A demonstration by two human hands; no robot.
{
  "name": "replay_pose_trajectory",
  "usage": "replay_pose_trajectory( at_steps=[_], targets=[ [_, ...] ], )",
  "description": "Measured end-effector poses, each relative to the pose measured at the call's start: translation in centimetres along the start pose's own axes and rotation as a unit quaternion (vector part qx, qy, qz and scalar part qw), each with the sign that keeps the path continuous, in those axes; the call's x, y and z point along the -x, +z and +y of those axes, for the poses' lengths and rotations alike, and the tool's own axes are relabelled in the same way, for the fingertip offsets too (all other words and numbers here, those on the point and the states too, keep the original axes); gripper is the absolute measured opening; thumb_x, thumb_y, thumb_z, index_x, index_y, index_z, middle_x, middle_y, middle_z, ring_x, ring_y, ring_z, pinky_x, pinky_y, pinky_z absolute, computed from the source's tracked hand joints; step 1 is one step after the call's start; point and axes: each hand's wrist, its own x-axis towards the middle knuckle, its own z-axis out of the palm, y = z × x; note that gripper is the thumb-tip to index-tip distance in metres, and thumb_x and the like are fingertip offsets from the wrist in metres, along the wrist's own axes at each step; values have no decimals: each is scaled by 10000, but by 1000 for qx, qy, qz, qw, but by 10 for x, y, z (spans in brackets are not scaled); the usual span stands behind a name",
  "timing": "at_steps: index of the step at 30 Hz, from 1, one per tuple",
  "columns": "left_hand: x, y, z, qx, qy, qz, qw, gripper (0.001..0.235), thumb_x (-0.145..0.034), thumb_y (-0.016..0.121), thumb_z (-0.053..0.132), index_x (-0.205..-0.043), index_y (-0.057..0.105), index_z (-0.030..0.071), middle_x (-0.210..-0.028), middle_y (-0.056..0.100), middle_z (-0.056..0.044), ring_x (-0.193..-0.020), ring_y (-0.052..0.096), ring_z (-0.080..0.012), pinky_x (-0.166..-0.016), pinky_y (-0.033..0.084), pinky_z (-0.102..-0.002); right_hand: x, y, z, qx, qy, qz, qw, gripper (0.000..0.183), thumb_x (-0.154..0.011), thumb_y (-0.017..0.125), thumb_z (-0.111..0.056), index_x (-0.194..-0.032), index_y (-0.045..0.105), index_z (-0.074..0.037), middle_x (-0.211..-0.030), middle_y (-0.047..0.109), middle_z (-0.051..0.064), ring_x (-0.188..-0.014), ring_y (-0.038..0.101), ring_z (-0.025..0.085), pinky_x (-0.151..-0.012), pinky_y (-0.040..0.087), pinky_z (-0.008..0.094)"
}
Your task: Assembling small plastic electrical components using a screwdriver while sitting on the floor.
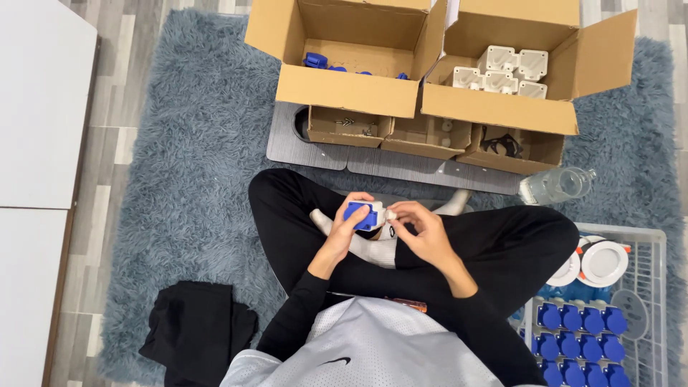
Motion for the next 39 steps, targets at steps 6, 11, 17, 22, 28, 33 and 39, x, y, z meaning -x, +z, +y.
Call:
replay_pose_trajectory(
  at_steps=[6, 11, 17, 22, 28, 33, 39],
  targets=[
    [4, 2, 7, -47, 19, -13, 999, 406, -1016, 775, 353, -1318, 709, 90, -1085, 678, -56, -973, 623, -116, -868, 589, -277, 4, 1, -1, 19, -30, 11, 999, 260, -917, 818, 74, -1173, 804, 35, -1193, 758, 192, -894, 798, 225, -793, 674, 347],
    [7, 8, 18, -57, 25, -19, 998, 399, -1018, 771, 362, -1315, 711, 102, -1086, 676, -43, -997, 601, -113, -904, 550, -265, 5, 1, -7, 51, -48, 14, 997, 224, -938, 820, 42, -1159, 824, 15, -1142, 744, 178, -858, 790, 217, -797, 673, 361],
    [7, 7, 20, -75, 37, -31, 996, 392, -1016, 780, 352, -1316, 711, 109, -1115, 678, -47, -1039, 589, -130, -965, 511, -282, 3, 7, -21, 119, -68, 22, 990, 180, -949, 828, -13, -1123, 856, -51, -1065, 787, 127, -762, 783, 196, -719, 650, 352],
    [10, 13, 29, -97, 46, -39, 993, 408, -1004, 797, 345, -1328, 704, 114, -1150, 672, -57, -1079, 590, -151, -1011, 493, -308, 7, 7, -6, 130, -52, 51, 989, 140, -931, 869, -74, -1067, 880, -106, -1005, 841, 77, -723, 762, 152, -695, 621, 314],
    [5, 20, 42, -145, 79, -80, 983, 422, -986, 829, 300, -1340, 679, 125, -1130, 669, -67, -1084, 608, -166, -1020, 492, -345, 12, 7, 16, 68, -30, 98, 992, 149, -906, 866, 41, -1029, 880, -43, -983, 838, 145, -883, 824, 215, -788, 645, 347],
    [0, 22, 38, -200, 126, -107, 966, 488, -936, 901, 313, -1330, 674, 136, -1118, 704, -69, -1071, 654, -173, -1000, 507, -365, 15, 4, 23, 36, -4, 121, 992, 173, -930, 856, 49, -1076, 872, -44, -965, 816, 151, -926, 789, 186, -838, 621, 341],
    [3, 49, 77, -306, 269, -114, 906, 533, -871, 934, 375, -1266, 662, 142, -1126, 663, -114, -1036, 727, -340, -942, 567, -438, 22, 18, 35, -202, 199, 184, 941, 122, -1097, 714, -145, -1067, 769, -40, -1072, 751, 30, -902, 668, 63, -833, 584, 262]
  ],
)
